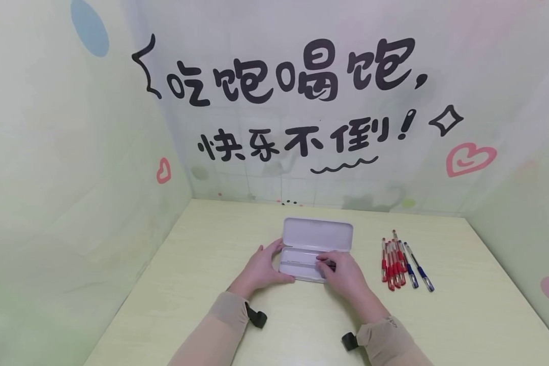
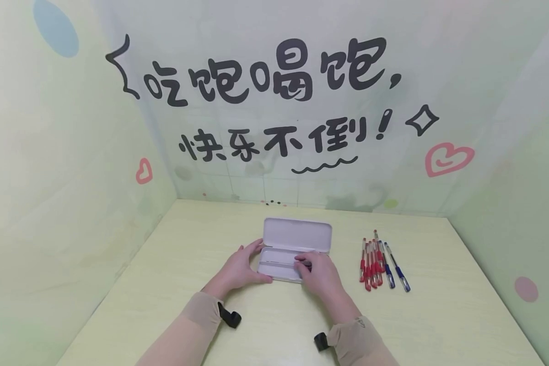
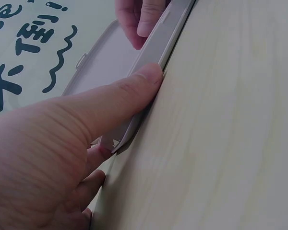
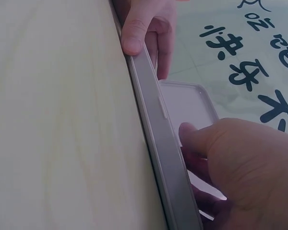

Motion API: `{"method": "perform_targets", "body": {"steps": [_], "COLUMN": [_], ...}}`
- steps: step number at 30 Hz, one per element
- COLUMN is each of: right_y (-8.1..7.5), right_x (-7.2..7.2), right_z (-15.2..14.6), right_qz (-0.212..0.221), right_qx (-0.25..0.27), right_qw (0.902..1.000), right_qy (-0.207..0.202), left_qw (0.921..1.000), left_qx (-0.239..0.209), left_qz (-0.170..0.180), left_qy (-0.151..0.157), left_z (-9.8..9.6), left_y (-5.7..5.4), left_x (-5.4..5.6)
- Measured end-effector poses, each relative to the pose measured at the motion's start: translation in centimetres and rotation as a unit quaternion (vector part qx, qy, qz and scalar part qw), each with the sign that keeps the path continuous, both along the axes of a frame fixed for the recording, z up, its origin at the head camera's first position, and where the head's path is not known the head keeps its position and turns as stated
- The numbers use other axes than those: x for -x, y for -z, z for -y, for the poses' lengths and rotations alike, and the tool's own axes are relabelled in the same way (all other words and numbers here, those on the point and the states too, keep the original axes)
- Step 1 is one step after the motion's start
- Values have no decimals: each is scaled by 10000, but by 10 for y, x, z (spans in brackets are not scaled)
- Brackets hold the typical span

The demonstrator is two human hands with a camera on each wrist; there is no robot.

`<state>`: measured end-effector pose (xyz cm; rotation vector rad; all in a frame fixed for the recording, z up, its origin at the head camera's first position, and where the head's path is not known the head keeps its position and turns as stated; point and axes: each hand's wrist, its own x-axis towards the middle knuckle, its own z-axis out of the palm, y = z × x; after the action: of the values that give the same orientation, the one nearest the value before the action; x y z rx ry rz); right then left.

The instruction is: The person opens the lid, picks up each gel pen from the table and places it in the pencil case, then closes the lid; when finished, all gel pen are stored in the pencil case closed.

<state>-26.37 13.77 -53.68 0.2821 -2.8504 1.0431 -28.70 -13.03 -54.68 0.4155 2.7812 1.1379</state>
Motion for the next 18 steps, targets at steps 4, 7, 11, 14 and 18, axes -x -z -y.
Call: {"method": "perform_targets", "body": {"steps": [4, 7, 11, 14, 18], "right_y": [-5, -7, -7, -5, -3], "right_x": [-1, 1, 2, 1, -2], "right_z": [-8, -19, -40, -57, -81], "right_qz": [-73, -223, -466, -707, -1096], "right_qx": [416, 591, 718, 660, 547], "right_qw": [9990, 9974, 9940, 9907, 9832], "right_qy": [152, 339, 677, 955, 1352], "left_qw": [10000, 10000, 9999, 9999, 9999], "left_qx": [-34, -56, -53, -42, -31], "left_qz": [-22, -78, -128, -122, -103], "left_qy": [-1, 17, 34, 45, 48], "left_z": [0, 0, 0, 0, -1], "left_y": [-1, -1, -1, -1, 0], "left_x": [0, 0, 1, 1, 1]}}
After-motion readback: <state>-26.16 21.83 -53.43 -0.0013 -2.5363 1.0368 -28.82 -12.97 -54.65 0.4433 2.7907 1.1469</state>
